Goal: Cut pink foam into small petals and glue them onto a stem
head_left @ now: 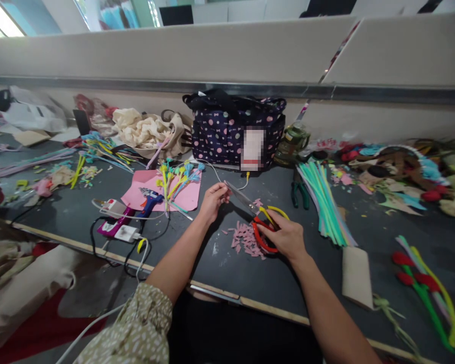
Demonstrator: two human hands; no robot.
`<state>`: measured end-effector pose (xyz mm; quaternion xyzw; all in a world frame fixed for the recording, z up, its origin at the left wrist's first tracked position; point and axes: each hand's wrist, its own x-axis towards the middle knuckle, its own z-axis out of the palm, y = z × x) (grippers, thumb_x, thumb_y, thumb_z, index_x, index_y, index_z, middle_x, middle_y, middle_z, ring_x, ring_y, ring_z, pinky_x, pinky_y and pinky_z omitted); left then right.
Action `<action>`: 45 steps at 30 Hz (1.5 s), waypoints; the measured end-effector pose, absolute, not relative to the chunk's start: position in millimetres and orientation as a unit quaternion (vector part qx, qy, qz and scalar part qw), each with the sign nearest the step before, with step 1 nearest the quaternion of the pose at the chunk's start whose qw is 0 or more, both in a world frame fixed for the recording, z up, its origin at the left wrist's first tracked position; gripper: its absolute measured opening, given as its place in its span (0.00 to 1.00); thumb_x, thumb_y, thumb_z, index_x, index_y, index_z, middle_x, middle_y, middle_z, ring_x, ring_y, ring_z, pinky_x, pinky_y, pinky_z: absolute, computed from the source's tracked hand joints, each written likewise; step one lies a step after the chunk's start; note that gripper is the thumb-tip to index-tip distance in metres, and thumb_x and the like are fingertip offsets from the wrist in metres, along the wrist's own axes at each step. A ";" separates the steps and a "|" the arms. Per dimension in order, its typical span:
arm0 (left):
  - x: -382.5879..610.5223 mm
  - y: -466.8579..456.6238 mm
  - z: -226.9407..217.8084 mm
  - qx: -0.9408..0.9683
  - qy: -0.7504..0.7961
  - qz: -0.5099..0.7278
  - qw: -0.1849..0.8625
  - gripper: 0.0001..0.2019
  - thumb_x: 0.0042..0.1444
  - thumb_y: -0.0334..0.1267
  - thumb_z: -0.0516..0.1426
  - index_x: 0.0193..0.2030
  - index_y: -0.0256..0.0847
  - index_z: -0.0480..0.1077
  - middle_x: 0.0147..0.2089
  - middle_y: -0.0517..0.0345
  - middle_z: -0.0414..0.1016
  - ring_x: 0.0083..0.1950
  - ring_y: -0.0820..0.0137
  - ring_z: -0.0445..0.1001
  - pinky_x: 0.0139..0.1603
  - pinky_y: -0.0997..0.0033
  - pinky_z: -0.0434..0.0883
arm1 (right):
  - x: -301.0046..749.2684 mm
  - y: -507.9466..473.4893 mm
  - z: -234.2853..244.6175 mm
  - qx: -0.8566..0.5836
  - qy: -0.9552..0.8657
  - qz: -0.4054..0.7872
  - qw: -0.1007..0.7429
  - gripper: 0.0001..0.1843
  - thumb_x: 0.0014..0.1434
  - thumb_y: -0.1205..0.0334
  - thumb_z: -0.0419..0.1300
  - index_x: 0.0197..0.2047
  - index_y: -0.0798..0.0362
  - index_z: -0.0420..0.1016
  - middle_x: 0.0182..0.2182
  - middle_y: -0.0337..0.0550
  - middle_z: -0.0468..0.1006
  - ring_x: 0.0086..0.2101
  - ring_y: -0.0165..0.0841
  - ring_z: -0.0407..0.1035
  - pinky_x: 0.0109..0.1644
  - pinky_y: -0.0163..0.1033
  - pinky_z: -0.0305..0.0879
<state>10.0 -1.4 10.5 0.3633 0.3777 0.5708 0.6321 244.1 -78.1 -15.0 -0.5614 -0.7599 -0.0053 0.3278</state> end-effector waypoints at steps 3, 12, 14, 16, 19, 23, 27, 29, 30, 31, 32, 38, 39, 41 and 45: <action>10.3 -1.5 10.7 0.332 0.363 0.562 0.665 0.12 0.44 0.39 0.65 0.31 0.39 0.67 0.26 0.62 0.69 0.25 0.78 0.67 0.28 0.77 0.65 | 244.1 -78.2 -14.8 -0.560 -0.761 -0.007 0.327 0.27 0.56 0.45 0.59 0.53 0.50 0.74 0.38 0.45 0.82 0.33 0.36 0.76 0.37 0.38 0.71; 13.3 -4.4 10.8 0.329 0.311 0.553 0.699 0.14 0.43 0.37 0.66 0.29 0.39 0.65 0.24 0.65 0.62 0.23 0.80 0.61 0.27 0.77 0.62 | 243.9 -78.6 -13.9 -0.559 -0.764 -0.008 0.321 0.26 0.56 0.45 0.59 0.53 0.50 0.74 0.38 0.45 0.82 0.34 0.36 0.76 0.38 0.37 0.70; 13.5 -4.5 10.8 0.335 0.320 0.549 0.696 0.14 0.43 0.38 0.66 0.28 0.39 0.64 0.24 0.65 0.61 0.23 0.80 0.60 0.27 0.77 0.61 | 244.0 -78.5 -13.9 -0.559 -0.766 -0.012 0.318 0.26 0.56 0.45 0.59 0.53 0.50 0.75 0.37 0.45 0.82 0.35 0.36 0.76 0.39 0.37 0.70; 13.8 -4.5 10.4 0.342 0.328 0.545 0.692 0.14 0.43 0.38 0.66 0.28 0.39 0.64 0.23 0.66 0.60 0.23 0.80 0.59 0.27 0.77 0.61 | 244.3 -78.4 -14.1 -0.557 -0.768 -0.018 0.315 0.25 0.56 0.45 0.59 0.53 0.51 0.75 0.37 0.46 0.82 0.35 0.37 0.76 0.39 0.37 0.70; 14.5 -4.5 9.4 0.350 0.320 0.543 0.694 0.14 0.43 0.38 0.66 0.29 0.39 0.64 0.22 0.66 0.59 0.22 0.80 0.58 0.27 0.76 0.60 | 245.1 -78.3 -15.2 -0.548 -0.773 -0.028 0.319 0.26 0.57 0.45 0.58 0.53 0.52 0.75 0.38 0.47 0.82 0.36 0.37 0.76 0.39 0.37 0.70; 15.3 -4.9 7.6 0.352 0.305 0.541 0.700 0.13 0.44 0.38 0.66 0.30 0.39 0.65 0.22 0.66 0.59 0.22 0.79 0.59 0.27 0.76 0.60 | 246.0 -77.9 -16.9 -0.545 -0.773 -0.036 0.323 0.27 0.57 0.44 0.58 0.53 0.52 0.74 0.40 0.47 0.81 0.36 0.37 0.76 0.39 0.37 0.70; 16.0 -5.2 6.0 0.351 0.299 0.539 0.705 0.13 0.45 0.38 0.66 0.30 0.39 0.64 0.22 0.66 0.60 0.22 0.79 0.59 0.27 0.76 0.61 | 246.2 -77.7 -17.3 -0.540 -0.775 -0.036 0.325 0.26 0.57 0.45 0.58 0.54 0.51 0.74 0.41 0.46 0.81 0.37 0.37 0.77 0.39 0.37 0.71; 16.2 -5.0 5.0 0.351 0.294 0.541 0.705 0.13 0.45 0.37 0.65 0.30 0.39 0.64 0.22 0.66 0.60 0.23 0.79 0.59 0.27 0.76 0.61 | 246.2 -77.7 -17.1 -0.535 -0.777 -0.041 0.329 0.26 0.58 0.45 0.58 0.53 0.52 0.74 0.41 0.46 0.81 0.37 0.37 0.77 0.39 0.37 0.71; 16.2 -4.8 4.5 0.352 0.292 0.541 0.706 0.13 0.45 0.37 0.65 0.30 0.39 0.64 0.22 0.66 0.60 0.23 0.79 0.60 0.27 0.76 0.61 | 246.1 -77.6 -16.9 -0.531 -0.778 -0.045 0.333 0.26 0.58 0.45 0.58 0.53 0.53 0.74 0.41 0.47 0.81 0.37 0.37 0.77 0.39 0.37 0.71; 16.2 -4.7 4.1 0.353 0.290 0.541 0.706 0.13 0.46 0.37 0.65 0.30 0.38 0.64 0.22 0.66 0.60 0.23 0.79 0.60 0.27 0.76 0.61 | 246.1 -77.6 -16.7 -0.526 -0.779 -0.050 0.336 0.26 0.58 0.45 0.58 0.53 0.53 0.74 0.41 0.47 0.81 0.37 0.37 0.77 0.38 0.37 0.71; 16.1 -4.5 3.7 0.353 0.289 0.540 0.707 0.13 0.46 0.37 0.65 0.30 0.38 0.64 0.22 0.66 0.60 0.23 0.78 0.60 0.27 0.76 0.61 | 246.0 -77.7 -16.4 -0.523 -0.780 -0.053 0.339 0.26 0.58 0.45 0.58 0.53 0.54 0.74 0.41 0.47 0.81 0.37 0.36 0.77 0.38 0.37 0.71; 15.8 -4.4 3.3 0.352 0.295 0.537 0.707 0.13 0.46 0.37 0.65 0.29 0.39 0.63 0.23 0.65 0.60 0.23 0.79 0.60 0.27 0.76 0.62 | 245.9 -78.0 -15.4 -0.527 -0.780 -0.056 0.332 0.26 0.58 0.44 0.58 0.53 0.53 0.74 0.40 0.46 0.82 0.35 0.36 0.77 0.37 0.37 0.71; 15.8 -4.5 3.4 0.352 0.296 0.537 0.708 0.13 0.46 0.37 0.65 0.29 0.39 0.63 0.23 0.65 0.60 0.23 0.79 0.60 0.27 0.76 0.61 | 246.0 -78.0 -15.7 -0.528 -0.780 -0.055 0.331 0.26 0.58 0.44 0.58 0.53 0.53 0.74 0.40 0.46 0.82 0.35 0.36 0.77 0.37 0.37 0.71; 16.0 -4.8 3.7 0.352 0.294 0.537 0.708 0.13 0.46 0.37 0.65 0.29 0.39 0.63 0.23 0.65 0.60 0.23 0.78 0.60 0.27 0.76 0.61 | 246.4 -78.0 -16.5 -0.527 -0.781 -0.049 0.331 0.26 0.58 0.44 0.57 0.53 0.53 0.74 0.41 0.46 0.81 0.36 0.36 0.77 0.37 0.37 0.71; 16.5 -5.3 4.6 0.354 0.296 0.536 0.707 0.13 0.46 0.38 0.65 0.28 0.38 0.64 0.23 0.64 0.61 0.23 0.78 0.60 0.27 0.77 0.62 | 246.8 -78.0 -18.5 -0.525 -0.784 -0.035 0.331 0.26 0.59 0.44 0.56 0.53 0.52 0.74 0.42 0.47 0.81 0.38 0.37 0.77 0.40 0.37 0.71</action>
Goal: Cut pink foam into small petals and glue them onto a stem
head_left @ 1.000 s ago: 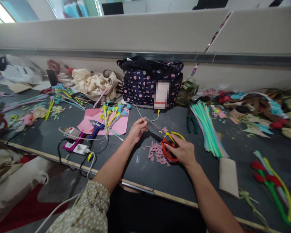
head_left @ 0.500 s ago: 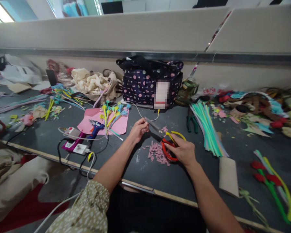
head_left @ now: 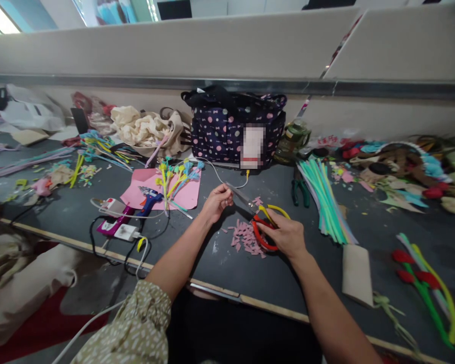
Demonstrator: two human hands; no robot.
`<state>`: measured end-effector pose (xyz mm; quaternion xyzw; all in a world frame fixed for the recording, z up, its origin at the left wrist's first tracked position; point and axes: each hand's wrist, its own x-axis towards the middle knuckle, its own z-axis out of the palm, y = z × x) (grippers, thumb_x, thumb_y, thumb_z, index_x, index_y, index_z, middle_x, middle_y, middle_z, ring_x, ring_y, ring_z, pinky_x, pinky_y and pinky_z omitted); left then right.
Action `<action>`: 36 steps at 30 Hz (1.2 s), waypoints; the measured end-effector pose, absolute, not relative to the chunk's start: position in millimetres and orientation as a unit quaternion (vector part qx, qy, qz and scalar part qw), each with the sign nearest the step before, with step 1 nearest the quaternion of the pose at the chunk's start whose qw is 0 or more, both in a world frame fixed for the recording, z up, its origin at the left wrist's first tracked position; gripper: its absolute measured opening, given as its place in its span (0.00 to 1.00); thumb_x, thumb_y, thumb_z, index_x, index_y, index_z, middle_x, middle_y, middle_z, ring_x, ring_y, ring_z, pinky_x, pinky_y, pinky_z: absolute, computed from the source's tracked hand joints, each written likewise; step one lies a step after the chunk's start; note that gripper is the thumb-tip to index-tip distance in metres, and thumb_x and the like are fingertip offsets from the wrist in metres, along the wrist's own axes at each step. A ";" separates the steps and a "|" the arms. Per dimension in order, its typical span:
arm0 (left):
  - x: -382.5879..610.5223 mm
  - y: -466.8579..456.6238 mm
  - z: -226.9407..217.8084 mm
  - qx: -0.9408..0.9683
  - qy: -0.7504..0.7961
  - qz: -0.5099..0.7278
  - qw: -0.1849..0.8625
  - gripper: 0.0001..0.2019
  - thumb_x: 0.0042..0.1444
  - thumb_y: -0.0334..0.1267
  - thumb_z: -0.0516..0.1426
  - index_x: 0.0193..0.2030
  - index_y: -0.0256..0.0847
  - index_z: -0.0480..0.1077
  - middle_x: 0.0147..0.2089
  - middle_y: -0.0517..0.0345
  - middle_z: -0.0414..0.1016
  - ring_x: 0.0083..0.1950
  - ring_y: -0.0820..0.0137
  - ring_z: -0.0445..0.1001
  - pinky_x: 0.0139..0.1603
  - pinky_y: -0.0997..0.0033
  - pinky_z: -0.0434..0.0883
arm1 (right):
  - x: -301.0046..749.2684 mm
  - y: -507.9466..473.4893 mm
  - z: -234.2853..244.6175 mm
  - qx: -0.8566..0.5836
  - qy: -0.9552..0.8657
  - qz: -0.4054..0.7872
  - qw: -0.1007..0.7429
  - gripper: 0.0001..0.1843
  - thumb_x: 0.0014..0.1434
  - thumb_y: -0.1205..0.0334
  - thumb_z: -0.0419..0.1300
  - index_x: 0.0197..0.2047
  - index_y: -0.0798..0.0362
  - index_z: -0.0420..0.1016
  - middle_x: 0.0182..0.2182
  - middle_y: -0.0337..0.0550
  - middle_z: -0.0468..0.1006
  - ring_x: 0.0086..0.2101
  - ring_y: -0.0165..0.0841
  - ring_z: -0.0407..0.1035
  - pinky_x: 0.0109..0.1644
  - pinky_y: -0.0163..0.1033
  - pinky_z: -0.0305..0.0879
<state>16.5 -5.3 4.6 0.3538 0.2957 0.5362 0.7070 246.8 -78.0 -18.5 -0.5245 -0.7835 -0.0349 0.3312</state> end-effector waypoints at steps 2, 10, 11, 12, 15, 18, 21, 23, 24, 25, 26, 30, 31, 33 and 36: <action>16.5 -5.4 5.1 0.355 0.302 0.534 0.706 0.12 0.46 0.38 0.65 0.28 0.38 0.64 0.24 0.64 0.62 0.24 0.78 0.61 0.27 0.77 0.62 | 246.6 -78.1 -18.8 -0.524 -0.785 -0.025 0.329 0.26 0.60 0.44 0.55 0.53 0.52 0.74 0.43 0.47 0.81 0.38 0.37 0.77 0.41 0.37 0.71; 13.3 -2.7 6.6 0.357 0.321 0.535 0.695 0.09 0.46 0.38 0.63 0.29 0.38 0.68 0.26 0.62 0.64 0.24 0.79 0.63 0.26 0.78 0.63 | 247.1 -75.8 -17.3 -0.577 -0.745 -0.052 0.332 0.25 0.58 0.43 0.57 0.51 0.50 0.76 0.42 0.45 0.81 0.36 0.37 0.77 0.38 0.38 0.70; 12.6 -2.0 7.1 0.357 0.331 0.537 0.689 0.09 0.46 0.38 0.63 0.29 0.38 0.67 0.26 0.62 0.65 0.24 0.78 0.64 0.27 0.78 0.63 | 247.5 -75.4 -17.5 -0.582 -0.743 -0.063 0.324 0.25 0.58 0.43 0.56 0.51 0.51 0.76 0.41 0.45 0.81 0.35 0.38 0.77 0.37 0.38 0.70; 11.8 -1.4 7.9 0.360 0.344 0.542 0.677 0.09 0.47 0.38 0.63 0.29 0.38 0.67 0.27 0.61 0.66 0.24 0.78 0.64 0.27 0.78 0.63 | 247.8 -75.1 -17.7 -0.584 -0.745 -0.072 0.315 0.26 0.58 0.42 0.56 0.50 0.51 0.76 0.40 0.46 0.82 0.35 0.38 0.77 0.36 0.38 0.69; 9.2 -0.1 11.5 0.392 0.379 0.584 0.601 0.07 0.50 0.39 0.59 0.27 0.38 0.68 0.28 0.59 0.70 0.24 0.78 0.63 0.26 0.78 0.62 | 247.7 -75.0 -17.8 -0.583 -0.756 -0.078 0.288 0.27 0.59 0.42 0.55 0.51 0.52 0.76 0.40 0.46 0.82 0.35 0.37 0.76 0.35 0.38 0.67; 6.6 -0.2 16.2 0.427 0.398 0.630 0.512 0.07 0.52 0.38 0.57 0.26 0.38 0.68 0.30 0.57 0.73 0.24 0.78 0.61 0.25 0.77 0.60 | 245.9 -76.5 -14.9 -0.583 -0.766 -0.073 0.262 0.27 0.59 0.42 0.54 0.52 0.51 0.75 0.39 0.45 0.82 0.35 0.37 0.75 0.34 0.37 0.64; 4.8 -1.5 18.9 0.453 0.419 0.628 0.474 0.08 0.52 0.38 0.55 0.25 0.38 0.68 0.30 0.57 0.75 0.24 0.77 0.60 0.24 0.77 0.59 | 242.5 -78.9 -9.6 -0.588 -0.773 -0.071 0.228 0.27 0.58 0.42 0.55 0.53 0.50 0.73 0.39 0.46 0.81 0.35 0.37 0.75 0.33 0.37 0.62; 4.2 -2.4 18.7 0.473 0.429 0.614 0.463 0.08 0.52 0.38 0.55 0.25 0.38 0.68 0.31 0.56 0.76 0.24 0.77 0.60 0.24 0.76 0.58 | 240.3 -80.4 -6.1 -0.590 -0.776 -0.069 0.214 0.28 0.59 0.42 0.55 0.55 0.51 0.71 0.41 0.47 0.80 0.37 0.38 0.74 0.34 0.38 0.62; 4.1 -2.8 18.1 0.484 0.433 0.607 0.458 0.08 0.52 0.38 0.55 0.25 0.38 0.68 0.32 0.56 0.77 0.23 0.77 0.60 0.24 0.76 0.58 | 239.4 -81.1 -4.8 -0.590 -0.777 -0.068 0.210 0.28 0.59 0.42 0.54 0.55 0.51 0.71 0.41 0.47 0.80 0.37 0.38 0.74 0.35 0.38 0.62; 4.0 -3.0 17.3 0.496 0.436 0.598 0.454 0.08 0.52 0.38 0.55 0.25 0.38 0.68 0.33 0.56 0.77 0.23 0.77 0.59 0.23 0.77 0.58 | 238.9 -81.5 -3.9 -0.589 -0.778 -0.067 0.207 0.28 0.59 0.42 0.54 0.55 0.51 0.70 0.42 0.48 0.80 0.37 0.38 0.73 0.35 0.38 0.62; 4.0 -3.2 16.5 0.510 0.439 0.586 0.451 0.08 0.52 0.38 0.55 0.25 0.38 0.68 0.33 0.56 0.77 0.23 0.77 0.59 0.23 0.77 0.57 | 238.6 -81.8 -3.4 -0.588 -0.780 -0.067 0.205 0.28 0.59 0.42 0.53 0.55 0.52 0.70 0.42 0.48 0.80 0.37 0.38 0.73 0.35 0.38 0.62; 2.7 -2.1 12.8 0.556 0.458 0.523 0.456 0.08 0.52 0.39 0.55 0.26 0.38 0.70 0.34 0.56 0.78 0.24 0.76 0.61 0.23 0.77 0.58 | 239.9 -81.5 -4.7 -0.584 -0.784 -0.074 0.198 0.28 0.60 0.42 0.53 0.55 0.52 0.70 0.41 0.49 0.80 0.36 0.38 0.73 0.34 0.38 0.61; 1.6 -1.1 11.8 0.559 0.464 0.515 0.454 0.08 0.51 0.39 0.55 0.26 0.38 0.70 0.35 0.56 0.78 0.25 0.76 0.62 0.23 0.77 0.58 | 240.3 -81.2 -5.3 -0.584 -0.784 -0.077 0.196 0.28 0.60 0.42 0.53 0.55 0.52 0.70 0.40 0.49 0.80 0.36 0.38 0.73 0.34 0.38 0.62; -2.3 2.0 9.5 0.552 0.482 0.518 0.441 0.08 0.51 0.39 0.55 0.27 0.39 0.70 0.36 0.55 0.78 0.25 0.75 0.63 0.23 0.78 0.58 | 240.4 -80.9 -5.5 -0.586 -0.783 -0.081 0.193 0.28 0.60 0.42 0.53 0.55 0.52 0.70 0.39 0.49 0.80 0.36 0.38 0.73 0.34 0.38 0.62; -9.9 8.9 5.3 0.515 0.516 0.538 0.423 0.08 0.50 0.39 0.55 0.25 0.39 0.68 0.37 0.55 0.78 0.23 0.77 0.60 0.20 0.79 0.56 | 238.5 -80.7 -3.1 -0.598 -0.771 -0.078 0.204 0.27 0.59 0.43 0.53 0.54 0.52 0.70 0.41 0.49 0.79 0.37 0.39 0.73 0.34 0.38 0.63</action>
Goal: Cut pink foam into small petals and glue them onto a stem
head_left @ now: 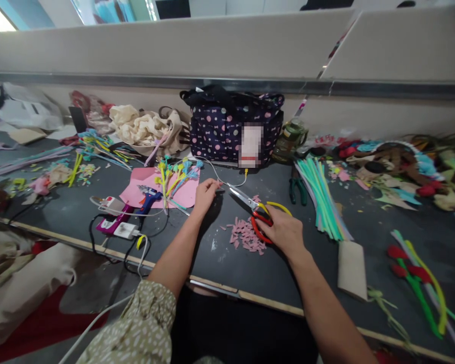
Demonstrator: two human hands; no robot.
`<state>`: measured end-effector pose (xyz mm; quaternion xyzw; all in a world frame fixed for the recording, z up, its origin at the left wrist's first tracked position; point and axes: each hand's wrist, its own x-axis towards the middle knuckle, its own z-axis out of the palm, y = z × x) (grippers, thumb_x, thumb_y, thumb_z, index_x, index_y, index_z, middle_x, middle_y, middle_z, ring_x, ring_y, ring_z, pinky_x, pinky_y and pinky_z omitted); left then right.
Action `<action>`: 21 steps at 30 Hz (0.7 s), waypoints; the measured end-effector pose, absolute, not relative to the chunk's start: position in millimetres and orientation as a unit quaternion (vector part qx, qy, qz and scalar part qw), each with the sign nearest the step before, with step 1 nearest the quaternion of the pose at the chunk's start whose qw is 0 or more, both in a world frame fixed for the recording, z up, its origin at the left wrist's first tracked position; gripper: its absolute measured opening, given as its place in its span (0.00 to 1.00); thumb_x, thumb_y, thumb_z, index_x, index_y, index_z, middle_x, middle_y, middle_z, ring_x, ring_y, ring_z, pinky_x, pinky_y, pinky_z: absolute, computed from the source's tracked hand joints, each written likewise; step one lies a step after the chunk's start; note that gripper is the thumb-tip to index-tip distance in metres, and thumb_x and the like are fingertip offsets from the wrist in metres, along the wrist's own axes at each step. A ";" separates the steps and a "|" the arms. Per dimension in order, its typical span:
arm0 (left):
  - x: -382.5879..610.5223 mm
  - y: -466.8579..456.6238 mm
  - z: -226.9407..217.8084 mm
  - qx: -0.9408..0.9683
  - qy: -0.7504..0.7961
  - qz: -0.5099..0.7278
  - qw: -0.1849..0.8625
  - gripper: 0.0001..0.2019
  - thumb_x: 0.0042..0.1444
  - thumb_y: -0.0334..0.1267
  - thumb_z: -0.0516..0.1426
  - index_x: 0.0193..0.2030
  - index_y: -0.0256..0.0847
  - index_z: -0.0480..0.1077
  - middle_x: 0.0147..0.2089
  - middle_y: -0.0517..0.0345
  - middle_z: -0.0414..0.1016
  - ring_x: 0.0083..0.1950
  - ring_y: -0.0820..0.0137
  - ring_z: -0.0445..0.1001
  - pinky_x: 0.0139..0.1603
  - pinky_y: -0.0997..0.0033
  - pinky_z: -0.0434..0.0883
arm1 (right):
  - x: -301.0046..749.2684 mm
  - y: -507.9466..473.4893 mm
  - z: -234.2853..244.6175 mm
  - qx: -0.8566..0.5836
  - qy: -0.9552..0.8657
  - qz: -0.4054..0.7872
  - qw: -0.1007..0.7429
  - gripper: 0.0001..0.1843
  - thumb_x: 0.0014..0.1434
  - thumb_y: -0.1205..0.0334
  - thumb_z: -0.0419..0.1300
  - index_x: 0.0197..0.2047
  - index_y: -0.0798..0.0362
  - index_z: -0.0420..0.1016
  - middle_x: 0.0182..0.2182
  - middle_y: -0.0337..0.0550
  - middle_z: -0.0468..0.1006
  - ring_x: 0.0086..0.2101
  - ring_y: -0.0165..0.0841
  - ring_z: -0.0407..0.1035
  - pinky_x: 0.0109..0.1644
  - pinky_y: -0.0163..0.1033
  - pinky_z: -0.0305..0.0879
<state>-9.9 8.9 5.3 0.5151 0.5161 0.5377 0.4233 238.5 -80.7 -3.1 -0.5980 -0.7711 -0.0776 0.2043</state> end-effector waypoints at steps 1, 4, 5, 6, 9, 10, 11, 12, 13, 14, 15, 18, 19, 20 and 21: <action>-12.1 11.2 4.0 0.499 0.525 0.543 0.424 0.07 0.49 0.39 0.55 0.24 0.38 0.67 0.37 0.55 0.78 0.22 0.77 0.60 0.19 0.79 0.55 | 237.5 -80.7 -1.9 -0.604 -0.765 -0.075 0.212 0.28 0.59 0.43 0.53 0.54 0.53 0.70 0.42 0.50 0.79 0.38 0.40 0.73 0.35 0.39 0.64; -15.2 15.7 1.0 0.461 0.531 0.551 0.450 0.07 0.47 0.38 0.55 0.23 0.38 0.66 0.35 0.54 0.78 0.20 0.78 0.61 0.17 0.79 0.54 | 235.8 -80.0 0.5 -0.613 -0.750 -0.069 0.239 0.29 0.57 0.43 0.54 0.53 0.56 0.69 0.46 0.53 0.77 0.42 0.41 0.73 0.37 0.40 0.67; -14.9 16.2 0.4 0.453 0.527 0.548 0.465 0.06 0.46 0.37 0.55 0.23 0.38 0.67 0.35 0.53 0.78 0.20 0.78 0.61 0.17 0.79 0.54 | 236.0 -79.5 0.4 -0.614 -0.747 -0.067 0.247 0.29 0.57 0.43 0.54 0.53 0.56 0.69 0.47 0.53 0.77 0.43 0.42 0.72 0.38 0.40 0.67; -14.1 16.1 -0.1 0.448 0.524 0.540 0.483 0.06 0.46 0.37 0.55 0.23 0.38 0.67 0.34 0.52 0.78 0.19 0.78 0.61 0.17 0.79 0.54 | 236.7 -78.8 -0.3 -0.615 -0.743 -0.066 0.254 0.28 0.57 0.44 0.54 0.53 0.56 0.69 0.47 0.53 0.77 0.44 0.42 0.72 0.39 0.41 0.68; -10.4 14.7 -1.6 0.455 0.518 0.482 0.541 0.04 0.43 0.36 0.56 0.23 0.37 0.68 0.35 0.48 0.78 0.19 0.77 0.64 0.16 0.78 0.53 | 240.7 -76.3 -4.5 -0.619 -0.731 -0.068 0.278 0.28 0.57 0.44 0.55 0.52 0.55 0.70 0.47 0.52 0.77 0.45 0.42 0.72 0.41 0.42 0.68; -9.5 14.5 -2.2 0.461 0.520 0.461 0.552 0.04 0.43 0.35 0.57 0.23 0.37 0.69 0.37 0.47 0.78 0.19 0.77 0.65 0.15 0.78 0.53 | 242.1 -75.5 -5.9 -0.621 -0.726 -0.070 0.287 0.28 0.58 0.43 0.54 0.52 0.55 0.70 0.47 0.52 0.77 0.44 0.42 0.72 0.42 0.42 0.68; -9.2 14.6 -2.7 0.466 0.525 0.449 0.553 0.04 0.43 0.36 0.57 0.23 0.37 0.69 0.38 0.47 0.78 0.20 0.76 0.66 0.15 0.78 0.53 | 243.3 -74.9 -7.2 -0.623 -0.721 -0.072 0.295 0.28 0.58 0.43 0.54 0.52 0.55 0.71 0.46 0.52 0.78 0.44 0.42 0.73 0.42 0.42 0.68; -9.6 15.1 -3.0 0.467 0.534 0.449 0.543 0.05 0.43 0.36 0.57 0.24 0.37 0.69 0.39 0.47 0.78 0.21 0.76 0.67 0.15 0.78 0.53 | 244.2 -74.4 -8.2 -0.624 -0.717 -0.074 0.302 0.28 0.58 0.43 0.54 0.51 0.55 0.71 0.46 0.52 0.78 0.44 0.42 0.73 0.42 0.43 0.68; -10.8 15.9 -2.8 0.462 0.544 0.464 0.525 0.05 0.43 0.36 0.57 0.24 0.37 0.70 0.40 0.48 0.77 0.22 0.76 0.68 0.14 0.79 0.53 | 244.8 -74.0 -8.9 -0.625 -0.714 -0.075 0.307 0.28 0.58 0.42 0.54 0.51 0.55 0.72 0.46 0.52 0.78 0.43 0.42 0.73 0.42 0.43 0.68; -12.7 17.1 -2.1 0.450 0.551 0.491 0.503 0.05 0.44 0.37 0.57 0.25 0.37 0.70 0.41 0.49 0.77 0.23 0.76 0.69 0.15 0.80 0.54 | 245.0 -73.8 -9.3 -0.627 -0.710 -0.077 0.311 0.28 0.58 0.42 0.55 0.51 0.55 0.72 0.45 0.53 0.78 0.43 0.42 0.73 0.41 0.43 0.68; -15.2 18.4 -0.9 0.432 0.555 0.525 0.480 0.05 0.44 0.37 0.57 0.26 0.37 0.69 0.42 0.50 0.77 0.25 0.76 0.70 0.15 0.80 0.55 | 245.1 -73.8 -9.5 -0.628 -0.708 -0.079 0.314 0.28 0.58 0.42 0.55 0.51 0.55 0.72 0.45 0.53 0.78 0.43 0.42 0.73 0.41 0.43 0.69; -24.1 21.3 4.9 0.369 0.546 0.611 0.438 0.06 0.45 0.39 0.56 0.27 0.38 0.67 0.43 0.51 0.76 0.27 0.76 0.71 0.18 0.82 0.59 | 244.9 -73.9 -8.9 -0.630 -0.701 -0.085 0.323 0.28 0.57 0.42 0.55 0.51 0.55 0.72 0.45 0.53 0.78 0.43 0.43 0.73 0.41 0.43 0.69; -26.6 21.5 6.8 0.354 0.541 0.622 0.441 0.07 0.45 0.39 0.56 0.26 0.38 0.66 0.41 0.51 0.76 0.27 0.76 0.71 0.19 0.81 0.61 | 244.9 -74.0 -8.6 -0.631 -0.699 -0.087 0.326 0.28 0.57 0.42 0.55 0.51 0.55 0.73 0.45 0.53 0.78 0.43 0.43 0.73 0.41 0.43 0.69; -28.5 21.3 8.2 0.347 0.538 0.620 0.454 0.07 0.45 0.39 0.56 0.27 0.38 0.66 0.39 0.51 0.76 0.26 0.75 0.71 0.20 0.80 0.62 | 245.1 -74.0 -8.4 -0.631 -0.697 -0.089 0.328 0.28 0.57 0.42 0.56 0.51 0.55 0.73 0.45 0.53 0.78 0.43 0.43 0.74 0.41 0.43 0.69; -29.5 20.8 8.9 0.348 0.534 0.605 0.477 0.07 0.45 0.39 0.56 0.27 0.37 0.65 0.37 0.50 0.76 0.26 0.74 0.72 0.20 0.79 0.64 | 245.3 -74.0 -8.2 -0.632 -0.696 -0.089 0.330 0.28 0.57 0.42 0.55 0.51 0.55 0.73 0.45 0.53 0.78 0.43 0.42 0.74 0.41 0.43 0.69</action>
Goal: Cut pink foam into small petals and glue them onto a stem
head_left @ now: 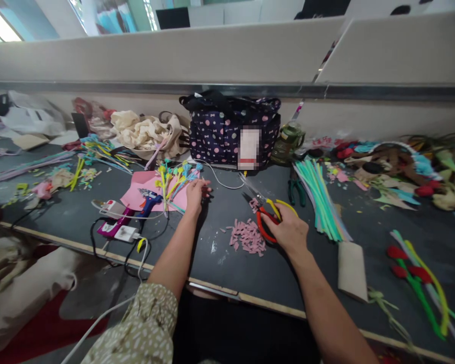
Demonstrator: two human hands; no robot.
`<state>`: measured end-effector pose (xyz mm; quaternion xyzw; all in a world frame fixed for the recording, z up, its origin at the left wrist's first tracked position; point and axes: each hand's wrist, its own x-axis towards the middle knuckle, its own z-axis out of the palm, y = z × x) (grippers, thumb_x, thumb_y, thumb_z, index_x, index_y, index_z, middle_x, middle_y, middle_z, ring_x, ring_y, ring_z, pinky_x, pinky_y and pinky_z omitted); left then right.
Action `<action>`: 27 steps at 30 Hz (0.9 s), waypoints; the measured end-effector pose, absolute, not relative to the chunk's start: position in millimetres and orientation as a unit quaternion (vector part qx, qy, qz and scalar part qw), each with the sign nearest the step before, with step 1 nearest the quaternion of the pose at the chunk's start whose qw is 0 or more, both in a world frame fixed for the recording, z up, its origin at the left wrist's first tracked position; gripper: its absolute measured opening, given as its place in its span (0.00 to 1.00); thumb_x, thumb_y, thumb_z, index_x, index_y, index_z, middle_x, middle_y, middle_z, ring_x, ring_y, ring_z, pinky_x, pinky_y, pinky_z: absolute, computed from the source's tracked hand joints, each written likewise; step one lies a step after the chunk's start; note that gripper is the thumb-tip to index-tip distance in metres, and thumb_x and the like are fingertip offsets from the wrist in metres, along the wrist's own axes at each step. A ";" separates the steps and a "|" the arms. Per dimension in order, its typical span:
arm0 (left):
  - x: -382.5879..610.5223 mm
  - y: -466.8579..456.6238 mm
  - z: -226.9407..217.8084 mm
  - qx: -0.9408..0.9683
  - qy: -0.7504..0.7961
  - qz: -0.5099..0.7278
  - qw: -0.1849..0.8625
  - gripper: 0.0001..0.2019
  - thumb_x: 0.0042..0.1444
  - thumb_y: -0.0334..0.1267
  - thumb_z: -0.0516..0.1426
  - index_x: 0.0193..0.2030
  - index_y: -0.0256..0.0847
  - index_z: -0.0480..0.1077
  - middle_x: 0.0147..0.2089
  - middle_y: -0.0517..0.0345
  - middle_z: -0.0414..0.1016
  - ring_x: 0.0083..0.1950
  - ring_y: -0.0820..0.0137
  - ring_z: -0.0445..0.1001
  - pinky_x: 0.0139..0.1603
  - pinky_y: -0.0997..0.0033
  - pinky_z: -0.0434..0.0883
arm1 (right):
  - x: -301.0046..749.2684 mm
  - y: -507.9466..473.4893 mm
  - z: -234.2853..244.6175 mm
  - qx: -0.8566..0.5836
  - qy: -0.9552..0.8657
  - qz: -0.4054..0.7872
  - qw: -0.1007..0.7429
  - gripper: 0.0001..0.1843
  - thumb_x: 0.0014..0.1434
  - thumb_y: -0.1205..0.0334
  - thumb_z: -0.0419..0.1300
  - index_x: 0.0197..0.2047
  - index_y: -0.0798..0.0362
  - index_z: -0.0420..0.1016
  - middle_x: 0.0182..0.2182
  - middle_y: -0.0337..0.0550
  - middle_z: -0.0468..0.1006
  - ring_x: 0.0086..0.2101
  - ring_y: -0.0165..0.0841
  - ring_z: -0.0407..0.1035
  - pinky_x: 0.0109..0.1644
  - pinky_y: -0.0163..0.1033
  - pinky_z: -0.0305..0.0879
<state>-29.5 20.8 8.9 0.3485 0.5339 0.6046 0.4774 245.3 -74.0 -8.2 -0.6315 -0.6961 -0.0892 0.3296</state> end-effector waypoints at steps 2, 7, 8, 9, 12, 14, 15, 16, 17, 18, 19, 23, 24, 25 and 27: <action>-28.9 19.7 8.4 0.360 0.520 0.548 0.547 0.07 0.44 0.38 0.57 0.27 0.37 0.65 0.34 0.48 0.76 0.29 0.70 0.74 0.24 0.75 0.68 | 245.8 -74.0 -8.2 -0.633 -0.694 -0.088 0.331 0.28 0.58 0.42 0.55 0.51 0.55 0.73 0.45 0.52 0.79 0.42 0.42 0.74 0.41 0.43 0.69; -25.1 24.6 1.6 0.342 0.478 0.532 0.609 0.08 0.39 0.34 0.61 0.26 0.36 0.66 0.38 0.46 0.76 0.41 0.65 0.76 0.37 0.68 0.74 | 246.7 -73.6 -9.7 -0.634 -0.691 -0.092 0.335 0.28 0.57 0.41 0.55 0.51 0.55 0.73 0.45 0.52 0.79 0.42 0.42 0.74 0.41 0.43 0.69; -27.1 26.5 1.6 0.331 0.476 0.572 0.580 0.08 0.40 0.34 0.61 0.27 0.37 0.66 0.39 0.48 0.76 0.43 0.66 0.75 0.38 0.69 0.73 | 246.7 -73.5 -9.9 -0.633 -0.691 -0.096 0.336 0.28 0.57 0.41 0.54 0.51 0.55 0.73 0.44 0.52 0.79 0.42 0.42 0.74 0.40 0.42 0.68; -30.5 28.0 2.7 0.318 0.475 0.615 0.543 0.07 0.41 0.35 0.61 0.27 0.37 0.67 0.40 0.49 0.76 0.43 0.68 0.75 0.39 0.71 0.73 | 246.8 -73.4 -10.0 -0.633 -0.690 -0.099 0.337 0.28 0.58 0.41 0.54 0.50 0.55 0.73 0.44 0.52 0.79 0.42 0.42 0.74 0.40 0.42 0.68; -47.0 27.1 12.7 0.312 0.464 0.645 0.521 0.06 0.43 0.37 0.59 0.27 0.38 0.67 0.42 0.50 0.76 0.40 0.69 0.75 0.36 0.70 0.73 | 247.1 -73.1 -10.2 -0.632 -0.689 -0.104 0.338 0.28 0.58 0.41 0.55 0.50 0.55 0.73 0.45 0.51 0.79 0.42 0.42 0.74 0.41 0.42 0.68; -58.5 22.0 21.2 0.333 0.497 0.601 0.530 0.06 0.43 0.37 0.57 0.26 0.37 0.67 0.36 0.50 0.77 0.32 0.70 0.74 0.31 0.71 0.72 | 247.6 -72.8 -10.7 -0.634 -0.688 -0.100 0.340 0.28 0.58 0.42 0.55 0.50 0.55 0.73 0.45 0.52 0.79 0.42 0.42 0.74 0.41 0.42 0.69; -62.9 18.9 24.3 0.358 0.524 0.558 0.534 0.05 0.42 0.37 0.57 0.25 0.37 0.68 0.30 0.51 0.76 0.27 0.71 0.72 0.27 0.72 0.70 | 247.9 -72.7 -11.0 -0.635 -0.687 -0.096 0.339 0.28 0.57 0.41 0.55 0.50 0.56 0.74 0.45 0.52 0.79 0.42 0.42 0.74 0.41 0.43 0.69; -65.9 16.1 25.9 0.391 0.544 0.511 0.539 0.05 0.43 0.37 0.57 0.24 0.37 0.68 0.25 0.52 0.74 0.23 0.72 0.70 0.24 0.73 0.68 | 248.2 -72.6 -11.4 -0.637 -0.687 -0.091 0.338 0.29 0.57 0.41 0.55 0.51 0.56 0.73 0.45 0.53 0.78 0.42 0.42 0.74 0.41 0.43 0.69; -67.3 14.0 25.7 0.417 0.561 0.467 0.542 0.06 0.42 0.37 0.57 0.22 0.37 0.67 0.22 0.52 0.73 0.20 0.72 0.67 0.21 0.74 0.66 | 248.4 -72.5 -11.8 -0.639 -0.686 -0.087 0.337 0.29 0.57 0.41 0.55 0.51 0.56 0.73 0.46 0.53 0.78 0.43 0.42 0.73 0.41 0.43 0.69; -67.3 13.1 23.9 0.437 0.575 0.426 0.545 0.05 0.42 0.37 0.57 0.22 0.38 0.67 0.21 0.52 0.72 0.19 0.72 0.67 0.20 0.74 0.64 | 248.5 -72.5 -12.2 -0.639 -0.687 -0.084 0.336 0.29 0.57 0.41 0.55 0.52 0.56 0.73 0.46 0.53 0.78 0.43 0.42 0.73 0.41 0.44 0.69; -66.0 13.5 20.6 0.447 0.589 0.391 0.548 0.05 0.41 0.37 0.57 0.21 0.38 0.67 0.21 0.51 0.73 0.20 0.71 0.67 0.20 0.74 0.64 | 248.6 -72.5 -12.4 -0.639 -0.687 -0.083 0.336 0.29 0.57 0.41 0.55 0.52 0.56 0.73 0.46 0.53 0.78 0.43 0.42 0.73 0.42 0.44 0.69; -56.1 24.8 5.8 0.431 0.549 0.468 0.542 0.05 0.42 0.37 0.57 0.22 0.39 0.67 0.28 0.51 0.75 0.30 0.68 0.74 0.26 0.74 0.68 | 247.8 -72.9 -12.3 -0.632 -0.689 -0.095 0.341 0.29 0.57 0.41 0.55 0.51 0.55 0.73 0.46 0.53 0.78 0.42 0.42 0.74 0.42 0.43 0.69; -54.2 28.2 4.4 0.426 0.522 0.533 0.512 0.05 0.42 0.37 0.58 0.22 0.39 0.66 0.31 0.52 0.75 0.36 0.68 0.75 0.30 0.74 0.69 | 247.6 -72.9 -12.2 -0.630 -0.690 -0.097 0.342 0.28 0.57 0.41 0.55 0.51 0.55 0.74 0.45 0.53 0.78 0.42 0.42 0.74 0.41 0.43 0.69; -53.1 30.9 4.4 0.417 0.495 0.587 0.486 0.05 0.42 0.37 0.58 0.22 0.40 0.65 0.33 0.53 0.75 0.40 0.68 0.75 0.34 0.75 0.70 | 247.4 -73.0 -12.1 -0.630 -0.690 -0.099 0.342 0.28 0.57 0.41 0.55 0.51 0.55 0.74 0.45 0.52 0.78 0.42 0.42 0.74 0.41 0.42 0.69; -53.2 33.5 7.3 0.391 0.458 0.654 0.458 0.06 0.43 0.38 0.57 0.22 0.40 0.64 0.36 0.54 0.75 0.45 0.68 0.74 0.38 0.75 0.70 | 247.1 -73.0 -12.0 -0.630 -0.691 -0.103 0.338 0.28 0.57 0.41 0.55 0.51 0.55 0.74 0.44 0.52 0.79 0.42 0.42 0.74 0.41 0.42 0.69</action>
